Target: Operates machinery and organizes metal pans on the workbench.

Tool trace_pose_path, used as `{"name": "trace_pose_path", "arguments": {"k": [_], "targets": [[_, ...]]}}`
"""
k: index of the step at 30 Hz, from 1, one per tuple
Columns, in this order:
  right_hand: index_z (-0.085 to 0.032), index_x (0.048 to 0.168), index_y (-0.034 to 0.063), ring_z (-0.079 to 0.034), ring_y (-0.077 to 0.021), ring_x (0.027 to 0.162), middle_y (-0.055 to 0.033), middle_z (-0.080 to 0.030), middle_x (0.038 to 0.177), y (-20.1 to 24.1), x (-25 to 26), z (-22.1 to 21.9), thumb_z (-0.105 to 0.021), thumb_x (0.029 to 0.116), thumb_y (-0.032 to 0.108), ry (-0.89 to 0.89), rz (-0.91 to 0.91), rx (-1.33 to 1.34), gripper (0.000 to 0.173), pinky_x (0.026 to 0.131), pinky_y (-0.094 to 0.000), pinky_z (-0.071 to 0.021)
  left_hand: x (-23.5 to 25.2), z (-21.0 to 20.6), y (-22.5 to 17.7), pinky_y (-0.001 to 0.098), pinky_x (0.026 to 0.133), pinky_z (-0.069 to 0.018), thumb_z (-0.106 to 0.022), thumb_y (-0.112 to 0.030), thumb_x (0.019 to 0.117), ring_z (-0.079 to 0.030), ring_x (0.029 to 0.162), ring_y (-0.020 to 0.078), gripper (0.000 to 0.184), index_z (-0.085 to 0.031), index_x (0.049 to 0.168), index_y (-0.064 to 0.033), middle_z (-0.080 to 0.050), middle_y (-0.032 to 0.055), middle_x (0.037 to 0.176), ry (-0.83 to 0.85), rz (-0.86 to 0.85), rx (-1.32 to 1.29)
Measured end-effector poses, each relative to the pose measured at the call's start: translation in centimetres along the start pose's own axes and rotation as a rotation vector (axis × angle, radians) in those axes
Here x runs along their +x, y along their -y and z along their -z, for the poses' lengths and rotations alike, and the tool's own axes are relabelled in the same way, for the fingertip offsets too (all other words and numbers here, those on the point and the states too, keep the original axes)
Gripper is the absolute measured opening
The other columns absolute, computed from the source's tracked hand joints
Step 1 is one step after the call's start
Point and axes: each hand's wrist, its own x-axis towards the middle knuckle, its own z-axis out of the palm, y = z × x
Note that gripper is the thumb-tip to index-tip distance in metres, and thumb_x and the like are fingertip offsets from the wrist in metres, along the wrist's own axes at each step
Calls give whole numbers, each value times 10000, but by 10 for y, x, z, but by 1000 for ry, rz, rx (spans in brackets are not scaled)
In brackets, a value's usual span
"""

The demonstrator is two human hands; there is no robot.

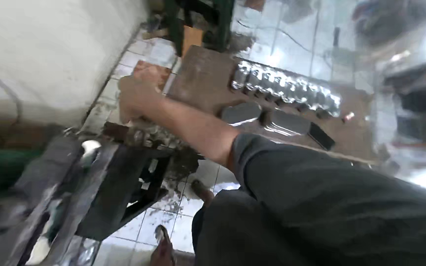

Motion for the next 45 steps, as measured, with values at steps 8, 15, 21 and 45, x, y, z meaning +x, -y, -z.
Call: {"name": "trace_pose_path", "arguments": {"k": [8,15,21,45], "targets": [[-538,1496,242,-473,-408,1386,-139,-520,1516,-248,-237,-235,-756,886,516,-25,-196,554,703,1115,-654,-400,85,12,-284,506,857,-581,-688,-158,966,-704,927,269,268,-707,1187,-7,-726,179,1064,-59,-650,189],[-690,1274,154,-588,-386,1259,-148,-685,1264,-340,-243,-371,-474,911,793,114,-840,684,766,1010,-626,-483,188,-42,-514,655,891,-514,-654,-279,1012,-690,995,379,268,-712,1189,-87,-720,191,1089,-119,-806,573],[-732,1220,181,-662,-366,1163,-144,-731,1183,-372,-251,-413,-513,946,719,-38,-972,909,642,1012,-653,-484,236,-91,-568,692,961,-477,-673,-337,1001,-638,1139,426,373,-652,1300,-114,-657,219,1264,-32,-860,690],[-705,1216,-1,-713,-280,990,-188,-722,1139,-405,-558,-273,-537,1066,244,-282,-722,1033,332,940,-484,-567,88,-118,-558,698,1177,-258,-919,-489,662,-261,1509,463,845,-593,1328,-84,-353,189,1616,109,-1153,1092]]}}
